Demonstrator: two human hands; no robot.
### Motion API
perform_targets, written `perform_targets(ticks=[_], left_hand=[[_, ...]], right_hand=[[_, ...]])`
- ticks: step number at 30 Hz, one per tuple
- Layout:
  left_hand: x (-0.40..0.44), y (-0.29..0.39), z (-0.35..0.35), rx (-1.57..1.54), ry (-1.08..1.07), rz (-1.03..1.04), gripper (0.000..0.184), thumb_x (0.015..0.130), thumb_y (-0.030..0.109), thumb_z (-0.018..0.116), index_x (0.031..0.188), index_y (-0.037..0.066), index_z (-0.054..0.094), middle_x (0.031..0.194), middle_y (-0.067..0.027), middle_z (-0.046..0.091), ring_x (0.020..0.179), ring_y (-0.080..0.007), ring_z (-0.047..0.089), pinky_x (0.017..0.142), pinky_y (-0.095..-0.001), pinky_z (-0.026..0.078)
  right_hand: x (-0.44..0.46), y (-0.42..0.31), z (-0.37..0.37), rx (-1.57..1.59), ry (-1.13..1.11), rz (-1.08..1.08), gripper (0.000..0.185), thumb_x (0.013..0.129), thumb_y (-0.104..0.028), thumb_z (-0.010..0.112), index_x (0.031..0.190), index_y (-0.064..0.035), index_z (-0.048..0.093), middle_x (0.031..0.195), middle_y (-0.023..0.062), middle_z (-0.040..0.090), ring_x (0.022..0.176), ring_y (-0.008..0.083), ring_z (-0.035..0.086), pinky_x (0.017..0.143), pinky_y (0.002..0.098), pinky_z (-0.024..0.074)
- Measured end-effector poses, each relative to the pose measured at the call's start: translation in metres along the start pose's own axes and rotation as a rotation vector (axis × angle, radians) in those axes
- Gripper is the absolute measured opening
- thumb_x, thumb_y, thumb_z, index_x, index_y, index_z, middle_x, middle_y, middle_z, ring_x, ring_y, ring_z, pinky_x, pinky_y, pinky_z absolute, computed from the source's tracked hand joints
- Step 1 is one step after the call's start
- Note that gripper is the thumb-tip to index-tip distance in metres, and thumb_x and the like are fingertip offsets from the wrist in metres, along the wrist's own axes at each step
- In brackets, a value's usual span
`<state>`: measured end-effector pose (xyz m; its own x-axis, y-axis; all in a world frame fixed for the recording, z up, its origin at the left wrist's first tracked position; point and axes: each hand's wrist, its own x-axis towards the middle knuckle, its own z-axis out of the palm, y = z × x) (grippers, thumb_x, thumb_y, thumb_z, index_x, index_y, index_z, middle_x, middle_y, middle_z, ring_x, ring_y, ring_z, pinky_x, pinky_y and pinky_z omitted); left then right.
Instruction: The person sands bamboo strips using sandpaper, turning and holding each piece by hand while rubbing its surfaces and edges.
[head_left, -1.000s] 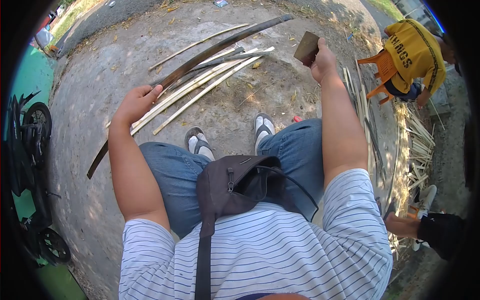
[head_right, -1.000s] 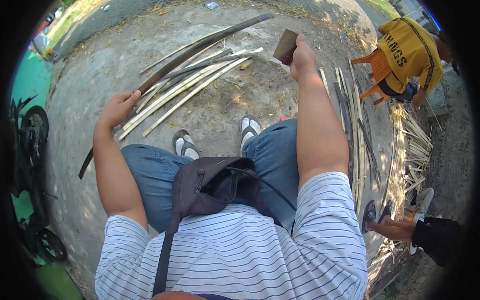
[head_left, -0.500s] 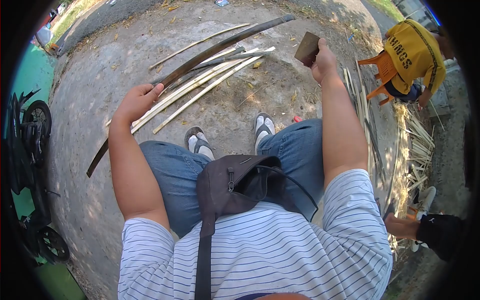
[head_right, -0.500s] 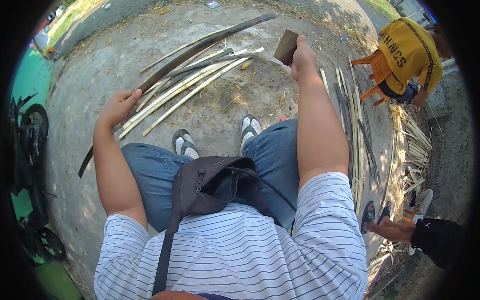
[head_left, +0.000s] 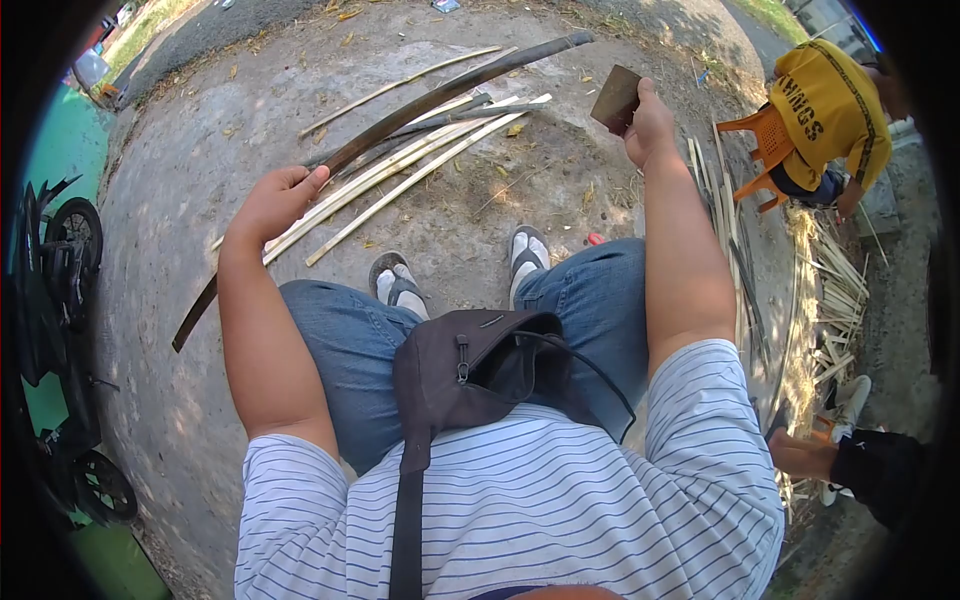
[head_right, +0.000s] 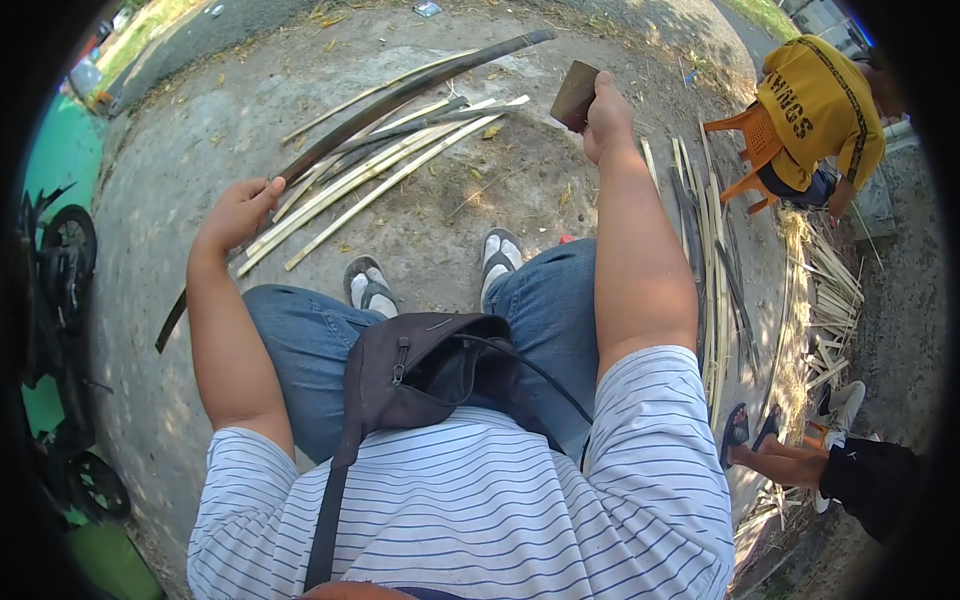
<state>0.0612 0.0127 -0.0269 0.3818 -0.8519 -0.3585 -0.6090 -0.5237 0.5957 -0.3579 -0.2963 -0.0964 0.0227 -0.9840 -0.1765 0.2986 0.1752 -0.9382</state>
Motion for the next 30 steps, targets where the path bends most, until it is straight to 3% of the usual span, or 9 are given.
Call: perform_targets(ticks=[30], left_hand=[[0.006,-0.01,0.0,-0.01,-0.016,0.019,0.058,0.099,0.059,0.062,0.087,0.002,0.068,0.075,-0.0016,0.06,0.073,-0.0133,0.052,0.069,-0.0321,0.045]], right_hand=[[0.004,0.003,-0.002,-0.023,0.015,-0.001,0.044,0.111,-0.041,0.045,0.13,-0.0039,0.059,0.12,0.0091,0.067,0.103,0.026,0.069,0.088,0.0468,0.0582]])
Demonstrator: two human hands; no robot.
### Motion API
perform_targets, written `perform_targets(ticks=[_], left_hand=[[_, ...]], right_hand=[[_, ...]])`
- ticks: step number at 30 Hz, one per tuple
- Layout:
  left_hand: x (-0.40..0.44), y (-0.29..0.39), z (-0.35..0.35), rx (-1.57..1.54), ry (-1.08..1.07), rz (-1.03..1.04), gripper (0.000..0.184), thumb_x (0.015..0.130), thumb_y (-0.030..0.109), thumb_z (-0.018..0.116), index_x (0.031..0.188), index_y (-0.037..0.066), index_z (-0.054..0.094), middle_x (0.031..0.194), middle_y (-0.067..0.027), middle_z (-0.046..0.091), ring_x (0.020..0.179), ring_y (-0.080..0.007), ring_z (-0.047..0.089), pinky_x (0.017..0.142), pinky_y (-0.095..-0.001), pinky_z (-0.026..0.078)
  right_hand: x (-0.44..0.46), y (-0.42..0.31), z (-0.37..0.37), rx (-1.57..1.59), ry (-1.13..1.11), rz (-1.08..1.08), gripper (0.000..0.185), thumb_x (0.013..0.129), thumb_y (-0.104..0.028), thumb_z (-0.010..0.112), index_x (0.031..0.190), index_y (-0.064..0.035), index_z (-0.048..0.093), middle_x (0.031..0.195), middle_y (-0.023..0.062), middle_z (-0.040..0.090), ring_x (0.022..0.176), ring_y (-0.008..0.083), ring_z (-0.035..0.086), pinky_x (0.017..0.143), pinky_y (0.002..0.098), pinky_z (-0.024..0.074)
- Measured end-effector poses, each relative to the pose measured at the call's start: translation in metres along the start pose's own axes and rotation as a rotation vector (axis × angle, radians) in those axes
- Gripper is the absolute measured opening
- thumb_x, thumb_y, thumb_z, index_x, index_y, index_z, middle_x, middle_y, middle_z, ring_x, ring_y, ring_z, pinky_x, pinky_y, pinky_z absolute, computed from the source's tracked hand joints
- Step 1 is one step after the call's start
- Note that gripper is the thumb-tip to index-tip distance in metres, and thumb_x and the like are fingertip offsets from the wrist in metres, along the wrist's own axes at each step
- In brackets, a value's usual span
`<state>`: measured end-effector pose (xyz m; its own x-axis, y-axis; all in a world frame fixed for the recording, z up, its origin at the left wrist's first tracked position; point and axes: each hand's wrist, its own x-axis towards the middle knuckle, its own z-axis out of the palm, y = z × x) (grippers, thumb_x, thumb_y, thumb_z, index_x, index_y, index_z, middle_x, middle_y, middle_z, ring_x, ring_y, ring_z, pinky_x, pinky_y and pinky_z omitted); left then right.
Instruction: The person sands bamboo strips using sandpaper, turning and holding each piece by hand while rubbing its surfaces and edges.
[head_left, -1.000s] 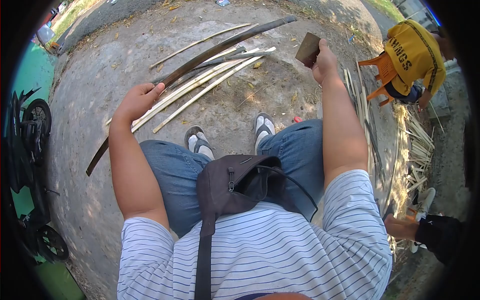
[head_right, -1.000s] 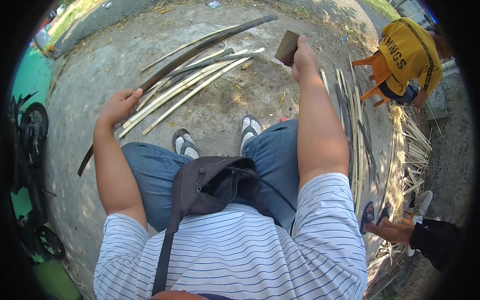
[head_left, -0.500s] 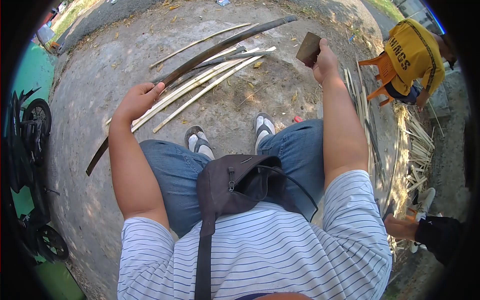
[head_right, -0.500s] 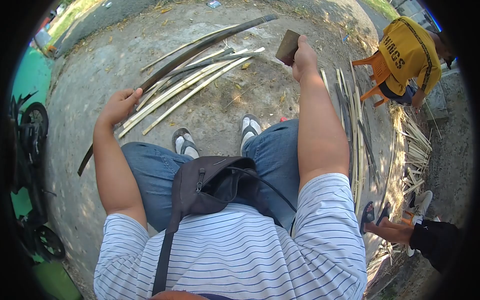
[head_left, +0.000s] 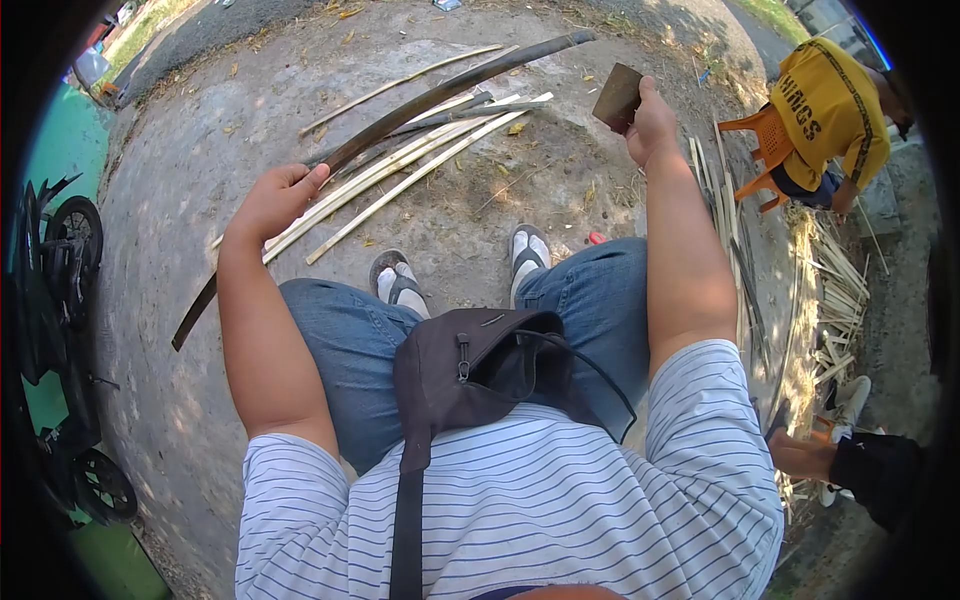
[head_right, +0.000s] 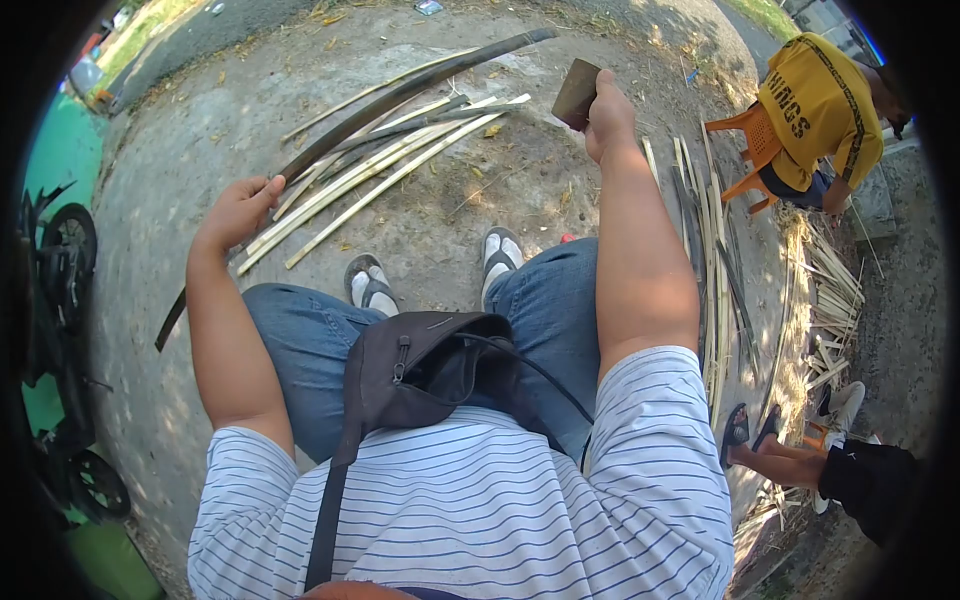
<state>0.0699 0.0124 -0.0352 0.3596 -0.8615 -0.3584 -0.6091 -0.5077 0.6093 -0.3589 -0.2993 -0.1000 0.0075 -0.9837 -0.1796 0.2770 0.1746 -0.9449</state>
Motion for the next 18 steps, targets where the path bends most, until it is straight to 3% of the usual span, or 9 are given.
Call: perform_targets(ticks=[18], left_hand=[[-0.0062,0.0084,-0.0004,0.008,0.004,-0.013,0.055,0.1,0.057,0.063,0.084,0.004,0.066,0.073,0.0006,0.057,0.07,-0.0119,0.049,0.067,-0.0317,0.043]], right_hand=[[-0.0058,-0.0028,0.0031,-0.013,-0.011,-0.012,0.044,0.111,-0.041,0.046,0.129,-0.0037,0.058,0.12,0.0093,0.067,0.103,0.0261,0.069,0.088,0.0465,0.059]])
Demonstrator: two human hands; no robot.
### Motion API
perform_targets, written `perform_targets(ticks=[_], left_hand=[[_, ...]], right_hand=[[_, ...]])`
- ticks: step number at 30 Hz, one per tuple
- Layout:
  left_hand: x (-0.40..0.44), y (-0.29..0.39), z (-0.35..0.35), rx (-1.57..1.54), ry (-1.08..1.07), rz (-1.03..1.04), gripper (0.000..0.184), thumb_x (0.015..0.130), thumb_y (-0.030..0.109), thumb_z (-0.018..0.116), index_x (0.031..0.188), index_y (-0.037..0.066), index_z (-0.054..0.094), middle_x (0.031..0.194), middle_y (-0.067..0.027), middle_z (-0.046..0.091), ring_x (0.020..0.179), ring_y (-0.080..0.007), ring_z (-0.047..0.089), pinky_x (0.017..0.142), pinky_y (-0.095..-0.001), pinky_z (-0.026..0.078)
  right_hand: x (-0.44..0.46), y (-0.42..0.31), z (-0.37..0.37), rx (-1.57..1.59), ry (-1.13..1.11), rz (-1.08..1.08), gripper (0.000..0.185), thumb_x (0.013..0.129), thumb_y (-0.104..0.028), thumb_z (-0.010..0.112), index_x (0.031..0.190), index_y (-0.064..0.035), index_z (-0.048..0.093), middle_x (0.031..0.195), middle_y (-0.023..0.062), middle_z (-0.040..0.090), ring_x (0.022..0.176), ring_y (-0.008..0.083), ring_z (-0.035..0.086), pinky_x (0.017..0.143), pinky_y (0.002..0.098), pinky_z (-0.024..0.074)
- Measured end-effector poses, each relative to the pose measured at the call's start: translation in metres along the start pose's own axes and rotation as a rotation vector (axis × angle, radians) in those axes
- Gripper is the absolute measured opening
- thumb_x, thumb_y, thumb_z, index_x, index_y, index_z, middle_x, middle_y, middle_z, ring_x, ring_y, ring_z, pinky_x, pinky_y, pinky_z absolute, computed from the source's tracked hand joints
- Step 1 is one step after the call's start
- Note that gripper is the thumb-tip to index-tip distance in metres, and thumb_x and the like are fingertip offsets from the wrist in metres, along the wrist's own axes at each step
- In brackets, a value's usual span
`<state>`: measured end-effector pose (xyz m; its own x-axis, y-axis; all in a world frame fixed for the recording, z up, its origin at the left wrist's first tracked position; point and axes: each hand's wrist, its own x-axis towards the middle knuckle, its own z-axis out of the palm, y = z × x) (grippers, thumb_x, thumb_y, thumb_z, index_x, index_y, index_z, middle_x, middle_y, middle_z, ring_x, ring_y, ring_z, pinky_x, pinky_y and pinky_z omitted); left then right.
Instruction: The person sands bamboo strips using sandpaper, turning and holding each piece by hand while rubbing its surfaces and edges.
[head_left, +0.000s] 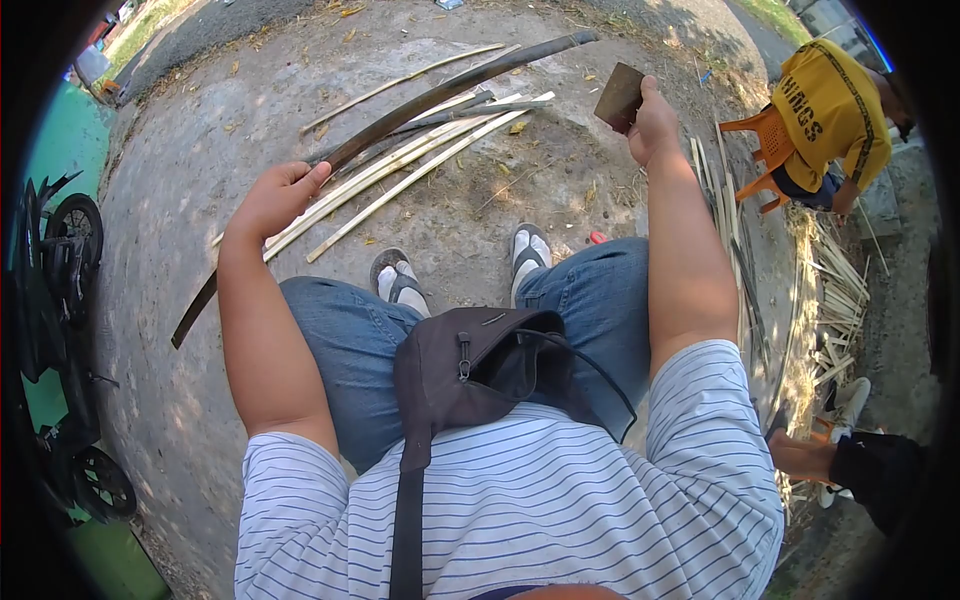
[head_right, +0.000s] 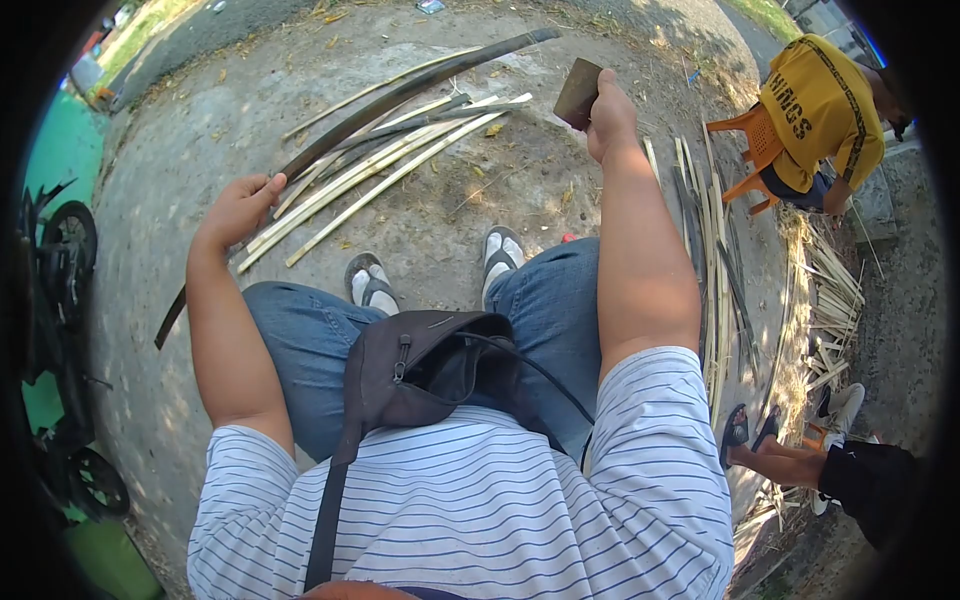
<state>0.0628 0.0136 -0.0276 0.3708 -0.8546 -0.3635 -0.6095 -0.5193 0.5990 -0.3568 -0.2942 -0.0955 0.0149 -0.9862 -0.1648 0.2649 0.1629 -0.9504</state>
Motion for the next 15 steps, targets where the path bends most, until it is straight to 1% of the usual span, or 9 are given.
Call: perform_targets(ticks=[7,15], left_hand=[[0.0028,-0.0029,0.0003,-0.015,-0.019,-0.004,0.054,0.1,0.055,0.063,0.084,0.004,0.066,0.072,0.0012,0.056,0.069,-0.0114,0.048,0.065,-0.0312,0.042],[0.0049,-0.0059,0.0023,-0.033,-0.013,-0.002,0.053,0.1,0.055,0.064,0.088,0.004,0.068,0.073,0.0019,0.057,0.07,-0.0111,0.048,0.065,-0.0315,0.041]], right_hand=[[0.0038,0.0022,-0.0021,-0.017,0.005,-0.004,0.044,0.111,-0.043,0.046,0.13,-0.0047,0.058,0.12,0.0092,0.067,0.103,0.0262,0.069,0.087,0.0465,0.0588],[0.0064,0.0032,-0.0036,-0.006,0.019,-0.013,0.043,0.11,-0.042,0.048,0.13,-0.0042,0.059,0.119,0.0086,0.067,0.103,0.0256,0.069,0.088,0.0464,0.0586]])
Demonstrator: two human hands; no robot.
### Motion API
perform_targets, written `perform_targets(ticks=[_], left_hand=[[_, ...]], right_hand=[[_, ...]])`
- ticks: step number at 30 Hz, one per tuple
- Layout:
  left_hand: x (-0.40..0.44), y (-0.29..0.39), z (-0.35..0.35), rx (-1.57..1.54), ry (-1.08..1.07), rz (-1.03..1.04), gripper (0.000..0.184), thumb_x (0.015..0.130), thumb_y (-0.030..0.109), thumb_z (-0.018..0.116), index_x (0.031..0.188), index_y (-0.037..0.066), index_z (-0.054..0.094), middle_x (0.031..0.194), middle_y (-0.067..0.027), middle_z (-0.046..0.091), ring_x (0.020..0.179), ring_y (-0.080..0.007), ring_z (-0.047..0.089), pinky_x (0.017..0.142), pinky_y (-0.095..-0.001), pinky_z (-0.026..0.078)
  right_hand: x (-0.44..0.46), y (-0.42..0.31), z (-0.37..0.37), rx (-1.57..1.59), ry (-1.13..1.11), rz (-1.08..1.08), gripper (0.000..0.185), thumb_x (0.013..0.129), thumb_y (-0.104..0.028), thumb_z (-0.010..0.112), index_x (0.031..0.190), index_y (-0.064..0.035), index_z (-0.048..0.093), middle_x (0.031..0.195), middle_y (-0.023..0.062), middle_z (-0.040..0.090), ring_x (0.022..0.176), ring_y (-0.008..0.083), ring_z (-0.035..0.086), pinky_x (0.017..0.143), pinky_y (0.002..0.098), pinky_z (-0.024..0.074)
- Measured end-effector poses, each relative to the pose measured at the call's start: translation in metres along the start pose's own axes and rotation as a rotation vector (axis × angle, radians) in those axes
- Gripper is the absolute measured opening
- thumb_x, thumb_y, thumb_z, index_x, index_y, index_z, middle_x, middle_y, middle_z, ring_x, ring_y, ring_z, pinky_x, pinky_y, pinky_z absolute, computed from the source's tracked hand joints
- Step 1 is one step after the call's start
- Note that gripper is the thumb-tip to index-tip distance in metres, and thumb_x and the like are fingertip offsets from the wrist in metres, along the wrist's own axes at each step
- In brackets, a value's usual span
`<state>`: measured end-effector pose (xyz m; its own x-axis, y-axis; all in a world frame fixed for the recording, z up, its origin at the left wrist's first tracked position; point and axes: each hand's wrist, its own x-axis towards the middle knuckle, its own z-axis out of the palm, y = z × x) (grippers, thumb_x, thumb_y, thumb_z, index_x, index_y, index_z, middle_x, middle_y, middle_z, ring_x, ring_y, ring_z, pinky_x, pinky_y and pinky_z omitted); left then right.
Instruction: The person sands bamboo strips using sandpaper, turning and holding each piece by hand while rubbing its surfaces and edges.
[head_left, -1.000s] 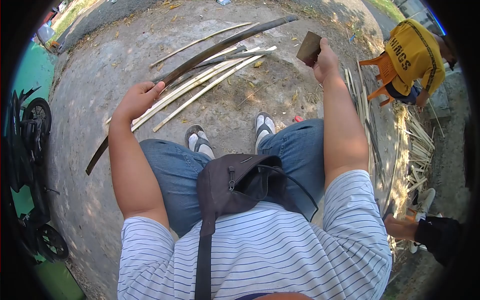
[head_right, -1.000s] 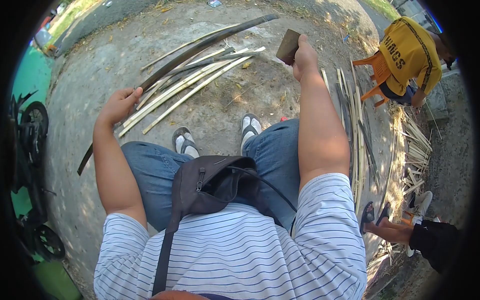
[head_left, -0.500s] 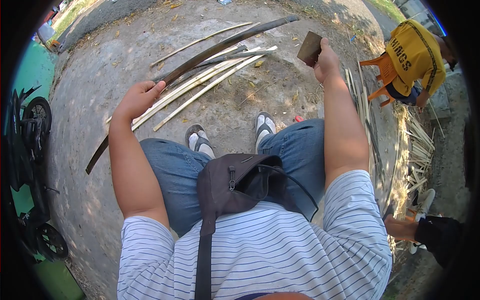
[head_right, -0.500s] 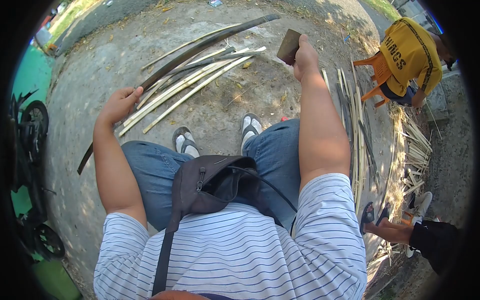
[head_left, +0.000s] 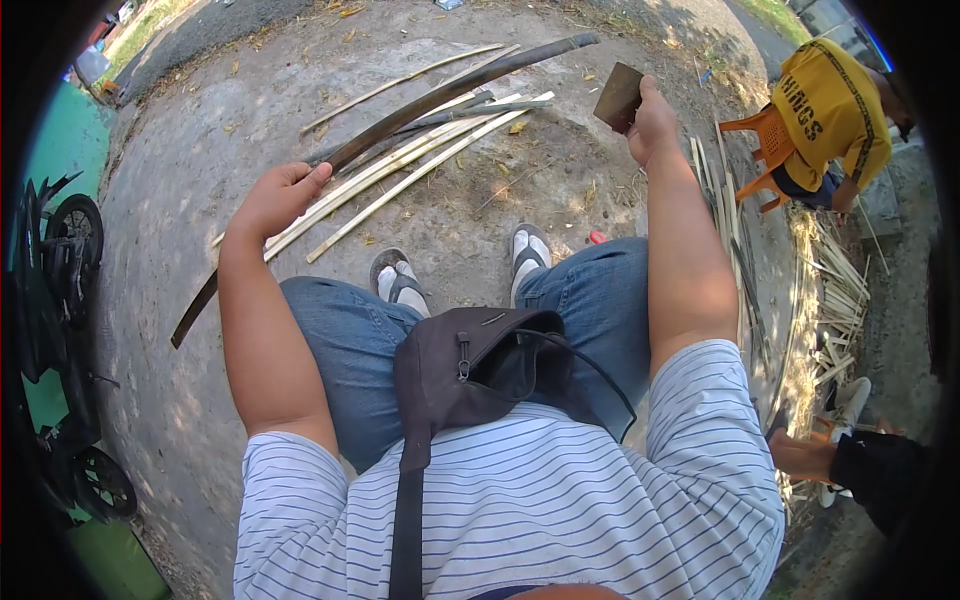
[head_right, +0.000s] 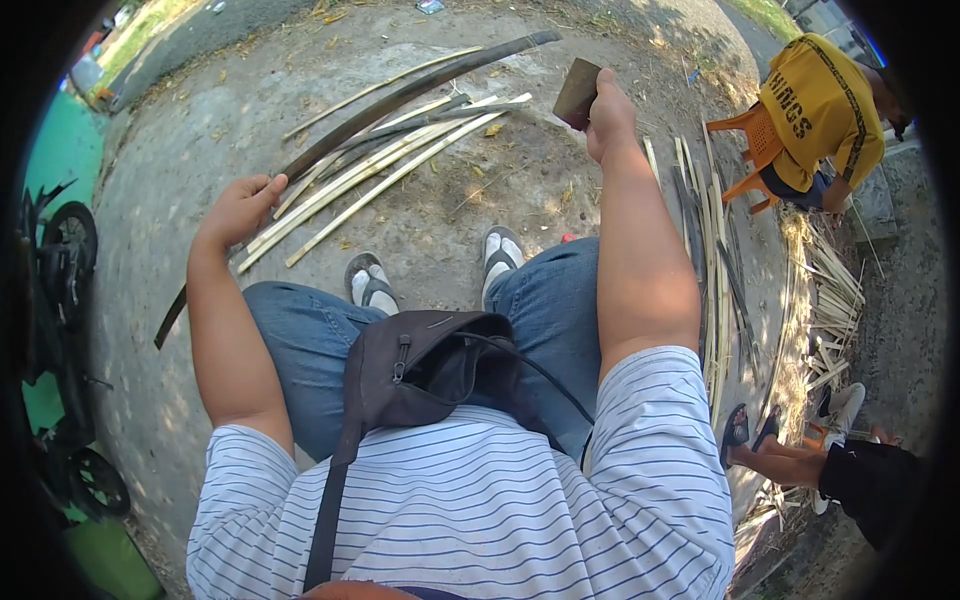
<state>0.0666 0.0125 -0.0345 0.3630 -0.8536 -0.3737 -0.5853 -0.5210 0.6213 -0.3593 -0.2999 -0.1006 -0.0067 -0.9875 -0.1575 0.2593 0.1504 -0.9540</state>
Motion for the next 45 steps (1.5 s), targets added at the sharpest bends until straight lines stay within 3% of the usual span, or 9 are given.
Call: perform_targets(ticks=[45], left_hand=[[-0.002,0.003,0.0,0.014,-0.001,0.002,0.053,0.101,0.054,0.062,0.084,0.004,0.066,0.072,0.0017,0.056,0.069,-0.0109,0.048,0.065,-0.0311,0.041]], right_hand=[[0.001,0.002,0.002,-0.023,-0.013,-0.015,0.043,0.111,-0.039,0.048,0.129,-0.0017,0.06,0.12,0.0087,0.068,0.104,0.0248,0.069,0.094,0.0429,0.0566]])
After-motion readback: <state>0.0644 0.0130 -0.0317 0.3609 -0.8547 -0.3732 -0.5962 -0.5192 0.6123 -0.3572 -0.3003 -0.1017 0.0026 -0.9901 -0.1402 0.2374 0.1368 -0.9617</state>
